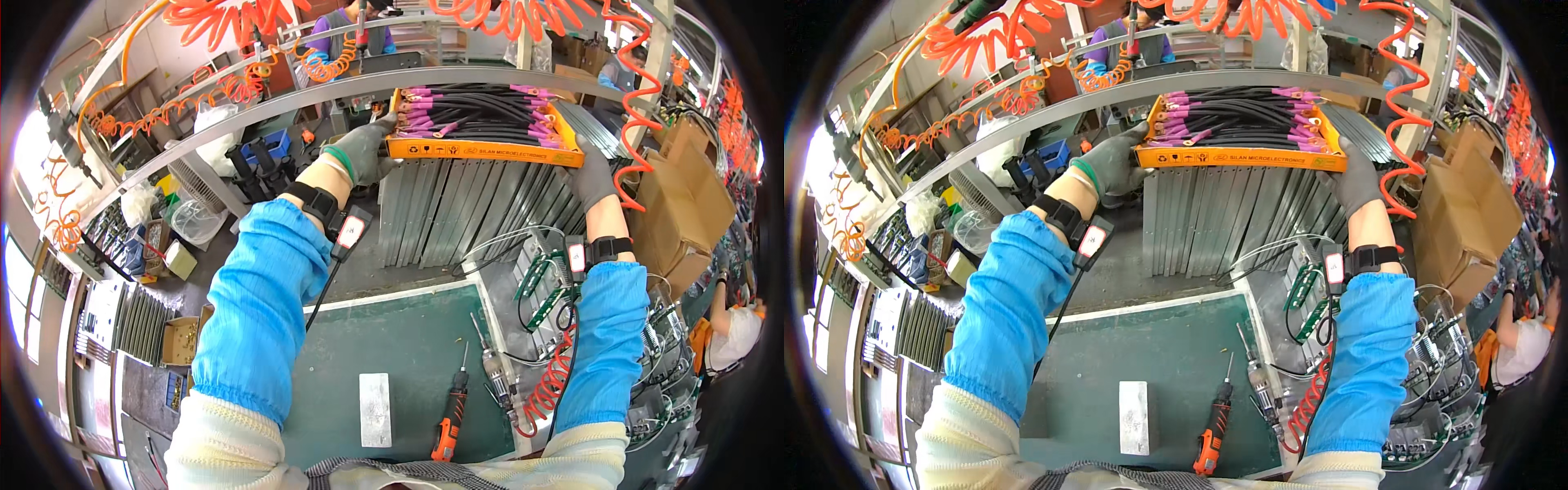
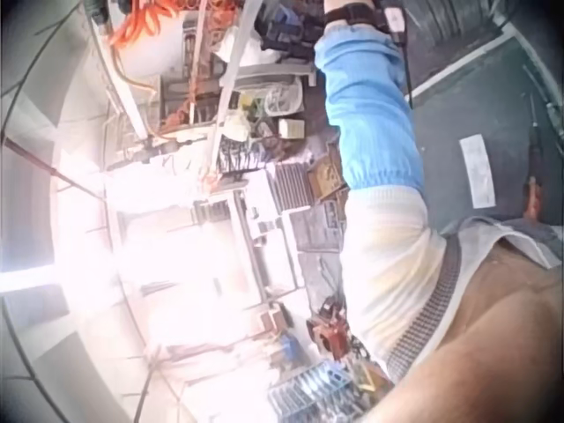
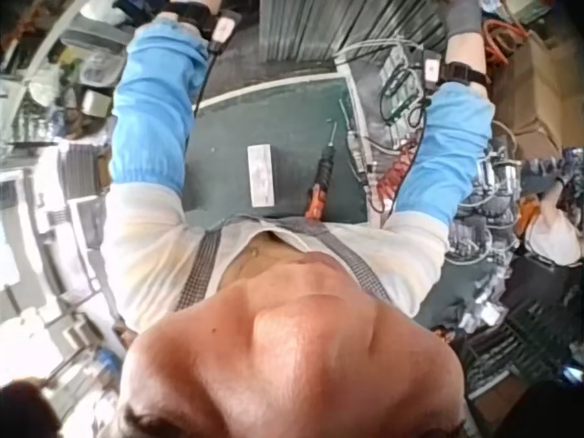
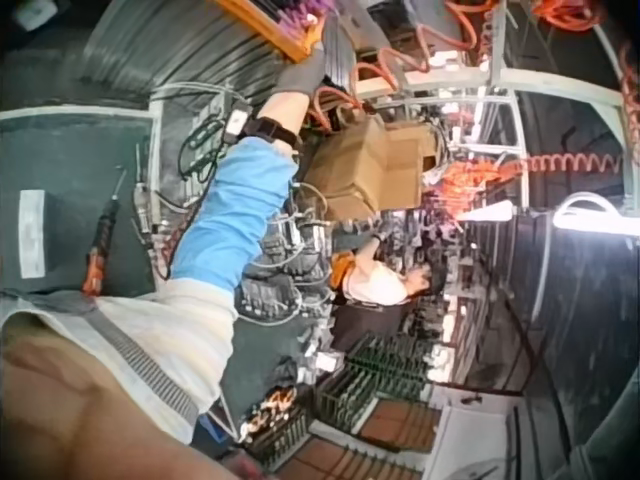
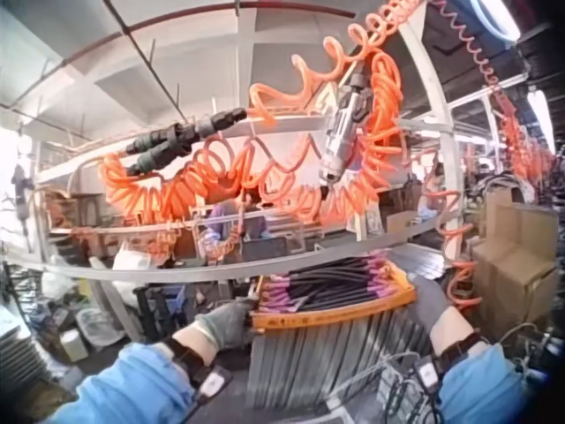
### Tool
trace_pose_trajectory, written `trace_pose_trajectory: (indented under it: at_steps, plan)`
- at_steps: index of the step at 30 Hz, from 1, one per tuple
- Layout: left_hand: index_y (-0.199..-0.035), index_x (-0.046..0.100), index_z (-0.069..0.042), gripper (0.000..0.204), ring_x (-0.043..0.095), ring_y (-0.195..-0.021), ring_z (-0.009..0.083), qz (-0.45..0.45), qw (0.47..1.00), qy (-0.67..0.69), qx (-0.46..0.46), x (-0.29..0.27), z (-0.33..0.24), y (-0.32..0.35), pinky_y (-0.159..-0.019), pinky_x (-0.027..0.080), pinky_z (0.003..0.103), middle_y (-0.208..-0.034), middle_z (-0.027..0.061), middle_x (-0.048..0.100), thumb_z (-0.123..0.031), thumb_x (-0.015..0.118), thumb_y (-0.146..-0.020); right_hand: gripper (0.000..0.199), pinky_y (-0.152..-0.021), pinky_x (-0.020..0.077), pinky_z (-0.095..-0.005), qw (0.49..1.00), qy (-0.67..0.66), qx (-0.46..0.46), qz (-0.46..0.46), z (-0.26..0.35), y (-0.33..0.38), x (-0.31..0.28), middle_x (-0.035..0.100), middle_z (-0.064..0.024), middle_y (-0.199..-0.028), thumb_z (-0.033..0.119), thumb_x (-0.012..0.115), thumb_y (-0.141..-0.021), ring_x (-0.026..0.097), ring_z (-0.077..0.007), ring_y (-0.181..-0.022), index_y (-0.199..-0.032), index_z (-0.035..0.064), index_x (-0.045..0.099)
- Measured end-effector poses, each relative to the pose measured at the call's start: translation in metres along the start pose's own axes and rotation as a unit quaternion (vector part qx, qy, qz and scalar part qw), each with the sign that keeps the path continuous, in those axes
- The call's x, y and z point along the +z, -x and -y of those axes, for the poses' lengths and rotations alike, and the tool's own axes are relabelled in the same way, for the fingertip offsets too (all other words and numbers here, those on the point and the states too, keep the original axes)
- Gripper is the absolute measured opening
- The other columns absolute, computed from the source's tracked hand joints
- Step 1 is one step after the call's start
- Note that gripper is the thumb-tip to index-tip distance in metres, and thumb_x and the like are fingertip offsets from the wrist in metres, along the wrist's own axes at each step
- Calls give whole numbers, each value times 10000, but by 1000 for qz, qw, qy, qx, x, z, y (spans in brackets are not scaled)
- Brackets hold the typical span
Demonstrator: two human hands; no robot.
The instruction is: Assembling electronic components onto PCBs and into metal housings using power screwdrivers.
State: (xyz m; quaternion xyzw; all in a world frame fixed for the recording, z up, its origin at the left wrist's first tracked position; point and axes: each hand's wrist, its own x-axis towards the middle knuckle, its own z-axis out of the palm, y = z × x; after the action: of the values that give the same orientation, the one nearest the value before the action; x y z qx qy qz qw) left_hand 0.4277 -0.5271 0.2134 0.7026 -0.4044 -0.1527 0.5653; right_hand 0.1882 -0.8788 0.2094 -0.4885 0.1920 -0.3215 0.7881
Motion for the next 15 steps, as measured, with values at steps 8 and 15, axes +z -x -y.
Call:
trace_pose_trajectory:
  at_steps: [8, 15]
  plan:
    - [-1018, 575, -112, 574, 536, -567, 113, -56, 927, 238, -286, -10, -10, -4, -404, 429, 201, -851, 48, 560, -669, 513, -895, 269, -729, 508, -392, 999, 40, -12, 5, 5, 10, 1, 656, -61, -1058, 297, 599, -913, 620, -217, -932, -1106, 110, 593]
    - [-1233, 537, -91, 777, 591, -1038, 228, 11, 993, 65, -97, -46, -1, 28, -840, 517, 405, -1132, 107, 613, -763, 353, -890, 293, -715, 502, -390, 998, 41, -8, 56, -4, 58, -1, 660, -62, -1033, 309, 587, -896, 621, -217, -888, -1112, 111, 601]
